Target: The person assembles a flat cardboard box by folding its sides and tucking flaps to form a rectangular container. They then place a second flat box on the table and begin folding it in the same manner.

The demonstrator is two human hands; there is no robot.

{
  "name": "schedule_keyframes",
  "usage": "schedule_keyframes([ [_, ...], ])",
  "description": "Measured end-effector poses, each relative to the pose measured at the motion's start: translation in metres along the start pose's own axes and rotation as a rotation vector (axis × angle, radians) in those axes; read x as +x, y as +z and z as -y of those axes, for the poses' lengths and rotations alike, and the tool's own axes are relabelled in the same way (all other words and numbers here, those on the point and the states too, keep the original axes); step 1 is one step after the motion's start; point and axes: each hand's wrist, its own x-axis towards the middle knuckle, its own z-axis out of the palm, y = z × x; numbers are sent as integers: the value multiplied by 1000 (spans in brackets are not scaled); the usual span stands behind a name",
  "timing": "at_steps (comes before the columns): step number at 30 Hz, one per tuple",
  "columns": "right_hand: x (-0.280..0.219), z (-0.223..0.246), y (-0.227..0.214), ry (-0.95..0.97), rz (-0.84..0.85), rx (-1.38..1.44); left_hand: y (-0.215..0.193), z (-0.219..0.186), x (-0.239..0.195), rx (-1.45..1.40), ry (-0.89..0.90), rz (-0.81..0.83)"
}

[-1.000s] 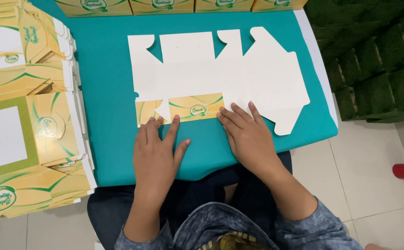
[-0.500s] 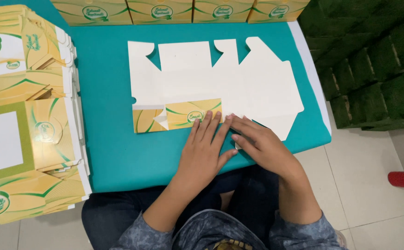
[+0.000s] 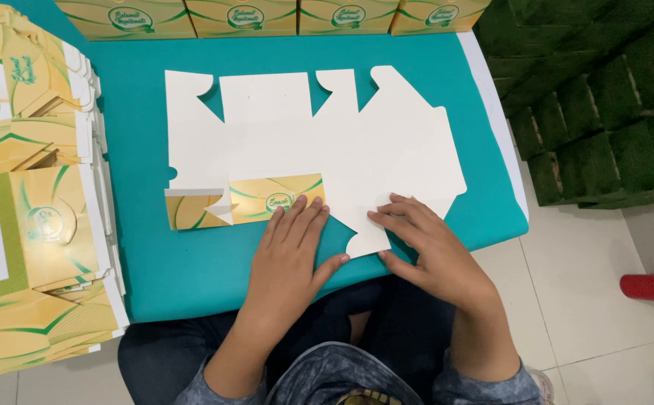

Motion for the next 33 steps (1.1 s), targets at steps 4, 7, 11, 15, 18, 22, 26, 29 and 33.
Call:
schedule_keyframes([
  [4, 14, -10, 11, 91, -128, -39, -3, -1, -2, -70, -27, 14],
  [7, 33, -20, 28, 202, -220, -157, -3, -3, 0, -82, -27, 1],
  [11, 43, -11, 36, 309, -308, -153, 4, -4, 0, -41, -17, -36],
  [15, 43, -19, 53, 260, -414, -127, 18, -8, 1, 146, 18, -136],
  [18, 40, -26, 61, 113, -453, -252, 19, -11, 5, 168, 15, -197],
  [22, 37, -33, 68, -175, -451, -375, 17, -10, 8, 160, 17, -268],
  [26, 37, -26, 69, -239, -529, -430, 15, -9, 10, 136, 43, -304],
  [29, 37, -19, 70, -222, -563, -481, 14, -10, 10, 138, 45, -300],
  [33, 27, -22, 61, -200, -558, -500, 15, -7, 8, 98, 49, -288],
])
